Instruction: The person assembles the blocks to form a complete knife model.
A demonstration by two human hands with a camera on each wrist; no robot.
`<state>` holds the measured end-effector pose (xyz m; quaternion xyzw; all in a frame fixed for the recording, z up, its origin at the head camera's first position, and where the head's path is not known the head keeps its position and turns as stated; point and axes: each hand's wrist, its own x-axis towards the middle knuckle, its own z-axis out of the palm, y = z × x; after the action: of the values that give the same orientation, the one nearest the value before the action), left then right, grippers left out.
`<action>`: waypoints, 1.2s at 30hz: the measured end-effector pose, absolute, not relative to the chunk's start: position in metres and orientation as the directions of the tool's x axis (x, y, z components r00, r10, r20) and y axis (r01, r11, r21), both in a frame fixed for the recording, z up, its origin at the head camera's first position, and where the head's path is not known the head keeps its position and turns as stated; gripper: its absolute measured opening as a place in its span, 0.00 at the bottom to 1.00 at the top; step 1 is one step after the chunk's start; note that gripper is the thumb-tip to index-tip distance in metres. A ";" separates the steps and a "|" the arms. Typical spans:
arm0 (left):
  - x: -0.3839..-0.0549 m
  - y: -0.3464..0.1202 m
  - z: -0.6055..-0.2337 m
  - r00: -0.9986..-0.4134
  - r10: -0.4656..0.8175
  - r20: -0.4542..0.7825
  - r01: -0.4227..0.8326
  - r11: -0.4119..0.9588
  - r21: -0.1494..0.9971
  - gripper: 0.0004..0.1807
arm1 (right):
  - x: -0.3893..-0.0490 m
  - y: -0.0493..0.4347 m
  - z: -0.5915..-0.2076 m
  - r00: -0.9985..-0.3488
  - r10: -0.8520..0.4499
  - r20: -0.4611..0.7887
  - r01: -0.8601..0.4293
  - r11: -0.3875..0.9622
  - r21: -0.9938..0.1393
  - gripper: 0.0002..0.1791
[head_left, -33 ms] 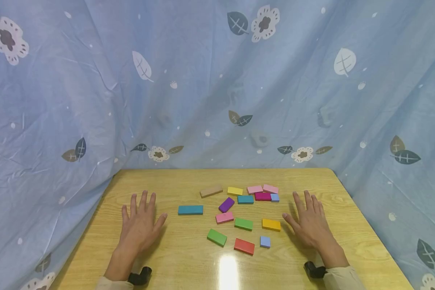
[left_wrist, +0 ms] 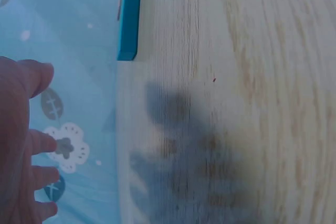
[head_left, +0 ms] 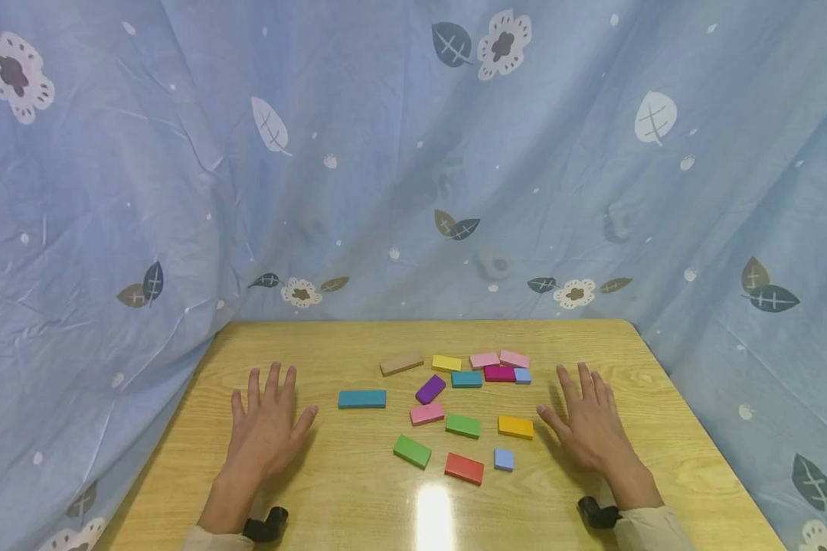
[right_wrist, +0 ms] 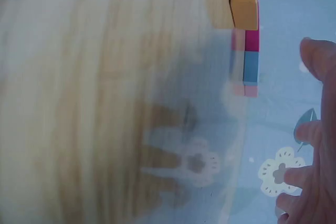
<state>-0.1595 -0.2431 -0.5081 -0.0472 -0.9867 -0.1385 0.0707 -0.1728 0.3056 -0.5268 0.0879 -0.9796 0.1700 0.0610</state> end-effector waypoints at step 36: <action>-0.210 -0.229 -0.534 -0.978 0.185 0.098 0.171 0.435 0.884 0.35 | -0.298 0.172 -0.495 -0.881 -0.420 0.220 -0.397 0.399 -0.826 0.32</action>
<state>-0.2096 -0.2287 -0.5336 -0.1052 -0.8471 -0.5208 -0.0068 -0.2984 0.1723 -0.4951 0.2440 -0.8364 0.4906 -0.0116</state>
